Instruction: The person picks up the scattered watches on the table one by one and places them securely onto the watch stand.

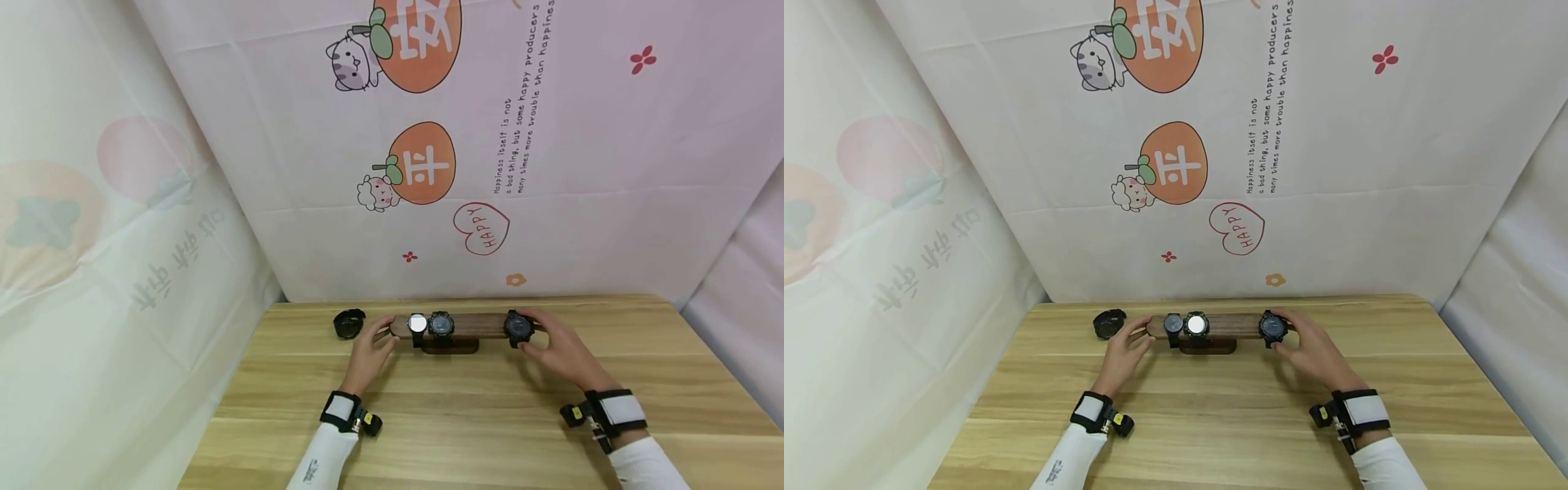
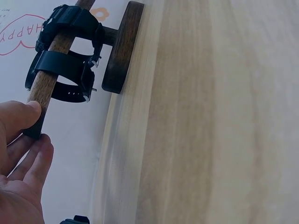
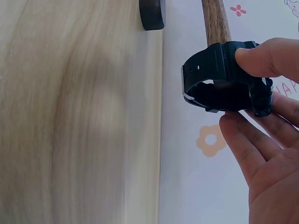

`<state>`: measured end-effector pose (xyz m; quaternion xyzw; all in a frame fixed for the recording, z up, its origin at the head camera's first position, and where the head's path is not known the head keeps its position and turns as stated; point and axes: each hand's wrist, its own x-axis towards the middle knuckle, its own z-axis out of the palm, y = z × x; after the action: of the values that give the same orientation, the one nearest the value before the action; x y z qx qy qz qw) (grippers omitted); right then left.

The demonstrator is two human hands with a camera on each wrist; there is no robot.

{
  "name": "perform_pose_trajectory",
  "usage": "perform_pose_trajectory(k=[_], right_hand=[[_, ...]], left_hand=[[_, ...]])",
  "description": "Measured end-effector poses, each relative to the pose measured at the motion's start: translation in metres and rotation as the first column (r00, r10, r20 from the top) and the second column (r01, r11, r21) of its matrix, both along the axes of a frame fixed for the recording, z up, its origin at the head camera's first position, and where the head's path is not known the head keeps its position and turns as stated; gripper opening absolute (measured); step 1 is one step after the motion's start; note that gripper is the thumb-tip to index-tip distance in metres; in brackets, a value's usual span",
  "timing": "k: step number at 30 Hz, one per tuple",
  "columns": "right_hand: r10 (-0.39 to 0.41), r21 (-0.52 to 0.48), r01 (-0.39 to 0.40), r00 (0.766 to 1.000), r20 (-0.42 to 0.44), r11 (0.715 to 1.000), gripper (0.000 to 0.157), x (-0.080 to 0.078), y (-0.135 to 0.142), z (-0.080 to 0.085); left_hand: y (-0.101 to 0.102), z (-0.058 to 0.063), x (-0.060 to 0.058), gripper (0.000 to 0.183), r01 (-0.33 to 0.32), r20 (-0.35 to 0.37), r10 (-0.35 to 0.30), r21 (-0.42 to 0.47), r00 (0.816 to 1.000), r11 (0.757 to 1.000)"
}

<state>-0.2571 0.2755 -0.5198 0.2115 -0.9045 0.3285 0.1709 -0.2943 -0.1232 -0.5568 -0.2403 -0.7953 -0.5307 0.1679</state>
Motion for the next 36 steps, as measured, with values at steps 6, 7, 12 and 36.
perform_pose_trajectory(k=[6, 7, 12, 36], right_hand=[[0.002, 0.001, -0.002, 1.000, 0.022, 1.000, 0.067, -0.003, -0.004, 0.000], [0.005, 0.003, -0.005, 1.000, 0.020, 1.000, 0.067, -0.004, -0.005, -0.001], [0.023, 0.007, -0.023, 1.000, 0.010, 1.000, 0.067, -0.009, -0.008, -0.004], [0.055, 0.016, -0.055, 0.998, -0.002, 0.998, 0.067, -0.012, -0.020, -0.002]], left_hand=[[-0.001, 0.000, 0.000, 0.049, 0.003, 0.015, -0.003, -0.001, 1.000, 1.000], [-0.001, 0.000, 0.000, 0.049, 0.003, 0.011, -0.003, 0.001, 1.000, 1.000], [-0.001, 0.000, 0.000, 0.049, 0.004, -0.004, -0.004, 0.020, 1.000, 1.000], [0.007, 0.010, 0.010, 0.046, -0.006, -0.047, 0.008, 0.060, 0.999, 0.998]])
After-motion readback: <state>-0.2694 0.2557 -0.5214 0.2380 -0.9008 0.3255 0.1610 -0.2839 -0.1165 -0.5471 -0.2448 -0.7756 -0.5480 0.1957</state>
